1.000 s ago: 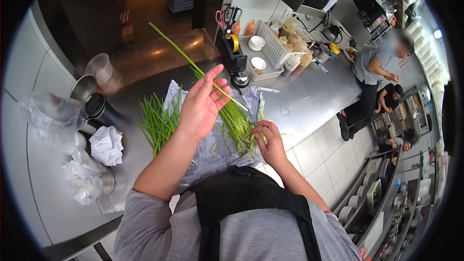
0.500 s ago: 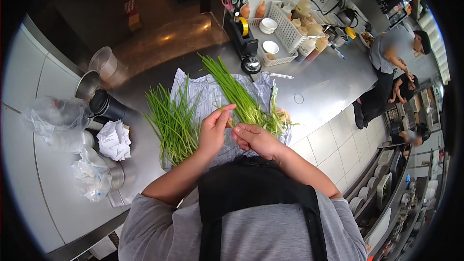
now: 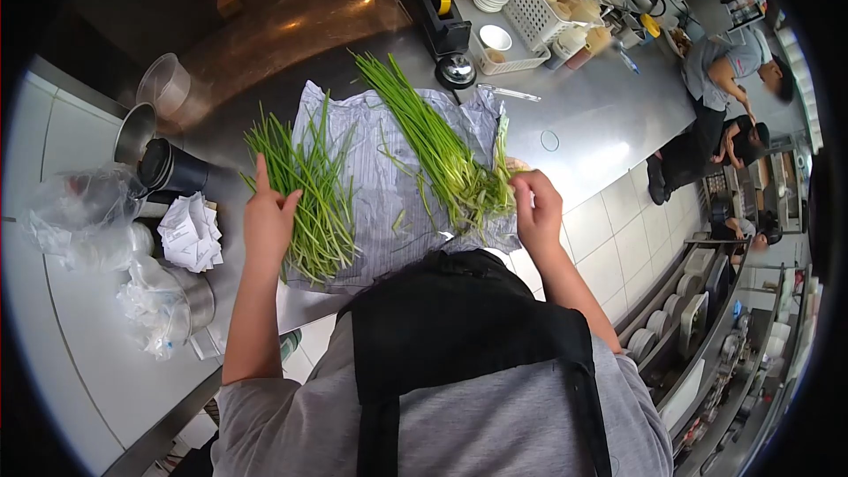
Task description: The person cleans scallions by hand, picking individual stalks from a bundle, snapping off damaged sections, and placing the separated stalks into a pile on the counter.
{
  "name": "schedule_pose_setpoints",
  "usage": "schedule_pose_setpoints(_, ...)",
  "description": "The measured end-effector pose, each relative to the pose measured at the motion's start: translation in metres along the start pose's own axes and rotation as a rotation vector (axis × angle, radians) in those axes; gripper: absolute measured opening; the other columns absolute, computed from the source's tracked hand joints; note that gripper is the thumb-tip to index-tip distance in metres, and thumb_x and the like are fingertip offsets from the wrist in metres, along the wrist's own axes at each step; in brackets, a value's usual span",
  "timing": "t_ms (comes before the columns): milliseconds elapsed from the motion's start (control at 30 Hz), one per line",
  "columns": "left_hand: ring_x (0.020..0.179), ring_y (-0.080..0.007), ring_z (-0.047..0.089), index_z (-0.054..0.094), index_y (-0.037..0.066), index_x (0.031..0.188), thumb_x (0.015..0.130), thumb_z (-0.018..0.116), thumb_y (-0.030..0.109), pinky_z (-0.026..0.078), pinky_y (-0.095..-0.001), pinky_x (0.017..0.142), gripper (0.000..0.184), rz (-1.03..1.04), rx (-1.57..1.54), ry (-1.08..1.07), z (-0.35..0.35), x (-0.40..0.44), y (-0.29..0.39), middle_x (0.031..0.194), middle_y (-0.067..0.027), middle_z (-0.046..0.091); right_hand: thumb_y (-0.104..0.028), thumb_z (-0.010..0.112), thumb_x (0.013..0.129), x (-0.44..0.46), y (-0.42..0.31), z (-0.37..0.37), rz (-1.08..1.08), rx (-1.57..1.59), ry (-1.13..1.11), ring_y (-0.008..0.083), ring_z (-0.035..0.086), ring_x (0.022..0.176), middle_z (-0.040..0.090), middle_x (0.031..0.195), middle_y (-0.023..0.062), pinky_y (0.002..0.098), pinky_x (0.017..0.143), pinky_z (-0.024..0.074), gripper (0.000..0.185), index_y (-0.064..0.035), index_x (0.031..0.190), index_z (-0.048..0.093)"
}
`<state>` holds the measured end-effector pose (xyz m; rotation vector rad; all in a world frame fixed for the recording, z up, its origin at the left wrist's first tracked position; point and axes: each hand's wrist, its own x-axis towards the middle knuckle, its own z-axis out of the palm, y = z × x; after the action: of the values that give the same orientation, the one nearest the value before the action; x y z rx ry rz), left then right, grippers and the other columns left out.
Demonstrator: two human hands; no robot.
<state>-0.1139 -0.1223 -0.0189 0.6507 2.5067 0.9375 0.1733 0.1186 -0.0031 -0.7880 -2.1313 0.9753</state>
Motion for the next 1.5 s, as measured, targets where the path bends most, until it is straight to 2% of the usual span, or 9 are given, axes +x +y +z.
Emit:
schedule_pose_setpoints(67,0.081,-0.0274,0.06,0.042,0.006,0.137,0.081,0.068,0.02,0.049,-0.0367,0.071,0.063,0.177,0.49,0.212,0.004,0.002,-0.007,0.095,-0.0141,0.06,-0.005,0.063,0.081,0.001,0.023,0.004,-0.144,-0.551,-0.149,0.0274,0.056,0.089,0.059,0.101,0.0098,0.0369,0.078,0.0447,0.013,-0.0051,0.094,0.064)
schedule_pose_setpoints(133,0.084,-0.0298,0.059,0.046,0.007,0.132,0.081,0.068,0.021,0.049,-0.0389,0.073,0.058,0.328,0.487,0.257,0.014,0.007,0.007,0.096,-0.0138,0.059,-0.004,0.064,0.077,-0.008,0.028,0.003,-0.046,-0.538,-0.161,0.0293,0.052,0.098,0.056,0.112,0.0084,0.0413,0.081,0.0423,0.023,-0.0087,0.1,0.066)
schedule_pose_setpoints(300,0.092,-0.0299,0.057,0.064,0.007,0.107,0.081,0.065,0.013,0.047,-0.0387,0.078,0.026,0.682,0.132,-0.022,0.079,0.025,0.072,0.092,-0.0095,0.058,-0.002,0.065,0.076,-0.02,0.018,0.012,-0.084,-0.489,-0.174,0.0309,0.061,0.084,0.065,0.09,0.0122,0.0403,0.078,0.0467,0.022,-0.0054,0.098,0.066)
schedule_pose_setpoints(467,0.093,-0.0255,0.057,0.068,0.012,0.098,0.077,0.063,0.015,0.046,-0.0394,0.078,0.021,1.105,0.259,0.072,0.152,0.096,0.095,0.093,-0.0042,0.059,0.0,0.061,0.075,-0.041,0.016,0.013,-0.124,-0.428,-0.284,0.031,0.063,0.072,0.064,0.078,0.0151,0.0387,0.064,0.0494,0.02,-0.0055,0.094,0.066)
schedule_pose_setpoints(800,0.084,-0.0229,0.057,0.063,0.014,0.08,0.071,0.071,0.018,0.043,-0.0392,0.074,0.013,1.183,0.364,-0.005,0.11,0.107,0.112,0.084,-0.0014,0.057,-0.02,0.06,0.086,-0.043,0.01,0.019,-0.021,-0.331,-0.371,0.0281,0.061,0.088,0.062,0.091,0.0093,0.042,0.075,0.0443,0.018,-0.0082,0.099,0.063)
schedule_pose_setpoints(1133,0.094,-0.0268,0.059,0.062,0.007,0.096,0.078,0.061,0.005,0.05,-0.038,0.074,0.018,1.327,0.184,-0.108,0.046,0.039,0.156,0.104,-0.0065,0.059,-0.014,0.062,0.085,0.017,-0.016,0.06,-0.093,-0.038,-0.228,0.0368,0.057,0.098,0.055,0.113,0.0176,0.041,0.084,0.0477,0.042,-0.0049,0.125,0.051)
schedule_pose_setpoints(1300,0.093,-0.0279,0.058,0.063,0.007,0.096,0.076,0.067,0.004,0.05,-0.038,0.077,0.021,1.341,0.036,-0.024,0.047,0.029,0.153,0.109,-0.0092,0.057,-0.015,0.063,0.086,0.008,0.003,0.073,-0.131,0.052,-0.25,0.0303,0.061,0.084,0.059,0.102,0.0136,0.0382,0.073,0.0492,0.027,-0.0038,0.11,0.058)
schedule_pose_setpoints(1367,0.095,-0.0278,0.058,0.064,0.008,0.094,0.075,0.07,0.004,0.049,-0.0377,0.08,0.021,1.304,-0.023,-0.013,0.052,0.031,0.153,0.11,-0.0101,0.056,-0.017,0.066,0.085,0.011,-0.018,0.062,0.092,0.179,-0.122,0.0231,0.059,0.073,0.059,0.095,0.0108,0.0338,0.066,0.0481,0.025,-0.003,0.104,0.056)
schedule_pose_setpoints(1500,0.097,-0.0281,0.058,0.064,0.008,0.093,0.076,0.069,0.003,0.048,-0.0374,0.082,0.019,1.268,-0.059,-0.073,0.055,0.027,0.15,0.112,-0.0105,0.056,-0.017,0.068,0.086,0.014,-0.036,0.049,0.085,0.223,-0.031,0.0131,0.055,0.069,0.056,0.09,0.0062,0.0284,0.062,0.0464,0.035,-0.0024,0.112,0.048)
